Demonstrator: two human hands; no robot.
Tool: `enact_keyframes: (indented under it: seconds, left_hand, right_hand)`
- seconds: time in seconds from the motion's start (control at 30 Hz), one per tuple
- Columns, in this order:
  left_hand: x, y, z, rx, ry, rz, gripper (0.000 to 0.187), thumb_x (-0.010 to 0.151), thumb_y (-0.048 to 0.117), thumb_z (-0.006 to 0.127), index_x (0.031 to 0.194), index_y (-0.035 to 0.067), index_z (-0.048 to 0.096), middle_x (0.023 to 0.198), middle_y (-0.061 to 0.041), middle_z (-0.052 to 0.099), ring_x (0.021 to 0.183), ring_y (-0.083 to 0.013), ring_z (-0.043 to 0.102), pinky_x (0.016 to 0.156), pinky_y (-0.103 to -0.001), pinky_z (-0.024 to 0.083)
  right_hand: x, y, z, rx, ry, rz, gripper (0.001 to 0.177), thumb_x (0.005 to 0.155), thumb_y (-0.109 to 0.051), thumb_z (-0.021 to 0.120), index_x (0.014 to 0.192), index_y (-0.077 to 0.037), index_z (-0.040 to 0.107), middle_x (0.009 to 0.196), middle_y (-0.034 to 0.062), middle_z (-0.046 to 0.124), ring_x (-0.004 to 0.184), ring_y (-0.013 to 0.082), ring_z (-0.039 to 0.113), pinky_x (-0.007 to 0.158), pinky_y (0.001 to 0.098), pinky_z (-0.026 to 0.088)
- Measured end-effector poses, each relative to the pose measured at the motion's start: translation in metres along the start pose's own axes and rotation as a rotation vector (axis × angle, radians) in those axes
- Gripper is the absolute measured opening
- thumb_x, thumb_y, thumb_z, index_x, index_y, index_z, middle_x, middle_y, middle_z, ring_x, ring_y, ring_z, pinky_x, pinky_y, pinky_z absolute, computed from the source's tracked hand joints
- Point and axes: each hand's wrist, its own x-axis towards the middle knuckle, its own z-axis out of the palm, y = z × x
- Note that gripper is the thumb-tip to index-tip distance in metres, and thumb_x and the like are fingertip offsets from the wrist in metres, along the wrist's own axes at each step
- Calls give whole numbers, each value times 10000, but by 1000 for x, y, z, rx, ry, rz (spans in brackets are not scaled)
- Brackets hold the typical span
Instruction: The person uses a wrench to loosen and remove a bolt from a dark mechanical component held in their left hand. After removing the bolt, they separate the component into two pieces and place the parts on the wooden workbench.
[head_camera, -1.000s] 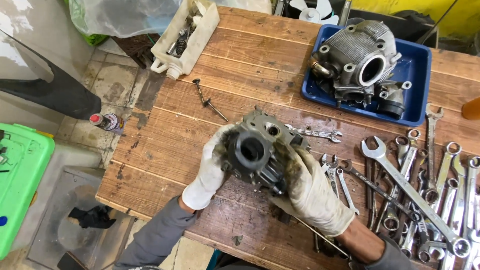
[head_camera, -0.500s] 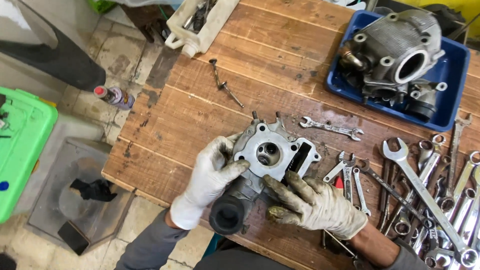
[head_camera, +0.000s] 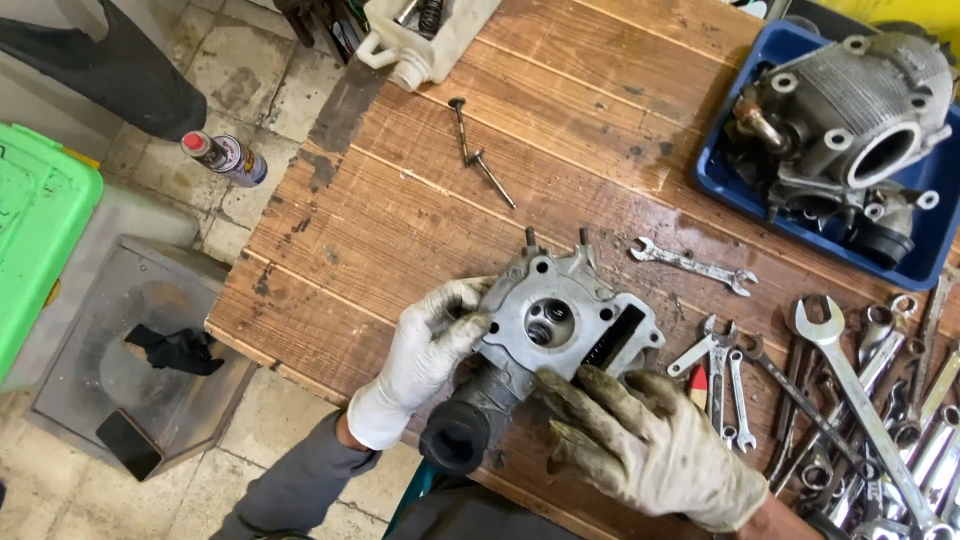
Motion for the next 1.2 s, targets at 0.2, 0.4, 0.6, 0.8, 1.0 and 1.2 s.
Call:
enact_keyframes:
  seconds: [0.2, 0.4, 0.6, 0.8, 1.0, 1.2]
  left_hand:
    - [57, 19, -37, 696, -49, 115, 294, 1064, 261, 498, 1124, 84, 725, 1119, -102, 797, 981, -217, 815, 864, -334, 689]
    - [138, 0, -57, 1074, -42, 96, 389, 989, 208, 645, 1359, 97, 597, 1161, -90, 611, 1026, -245, 626, 938, -436, 534]
    - [185, -36, -77, 1606, -217, 610, 608, 792, -120, 571, 1302, 187, 697, 1243, -101, 681, 840, -309, 622, 615, -489, 519]
    - [188, -34, -73, 1638, -188, 831, 268, 885, 42, 612, 1109, 140, 720, 922, -49, 609, 766, -280, 551, 573, -407, 409]
    - [153, 24, -42, 1273, -145, 587, 131, 991, 12, 707, 1112, -35, 721, 983, -128, 602, 938, -297, 506, 739, -403, 497]
    - [79, 66, -18, 1123, -373, 671, 189, 995, -18, 729, 1125, 14, 595, 1086, -96, 595, 943, -232, 617, 788, -311, 681]
  right_hand:
    - [-8, -8, -3, 26, -192, 92, 435, 1009, -503, 574, 1312, -192, 593, 1495, 69, 570, 1249, 267, 596, 880, 452, 462]
    - [-31, -8, 12, 92, -259, 145, 361, 988, -368, 561, 1300, -201, 633, 1438, -8, 626, 1243, 212, 621, 857, 448, 499]
    - [-13, 9, -4, 99, -156, 202, 636, 950, -755, 546, 1280, -228, 681, 1298, 42, 706, 1180, 137, 679, 954, 450, 548]
    - [39, 59, -21, 689, 364, 470, 738, 982, 43, 679, 1611, -116, 327, 1593, 186, 480, 1349, 255, 741, 1179, 325, 691]
    - [43, 68, -27, 723, 418, 667, 640, 1038, -9, 658, 1598, -102, 363, 1432, 253, 626, 1279, 320, 747, 1163, 401, 700]
    - [44, 55, -30, 749, 422, 803, 676, 938, -54, 719, 1534, -11, 403, 1406, 212, 644, 1234, 289, 763, 1152, 392, 670]
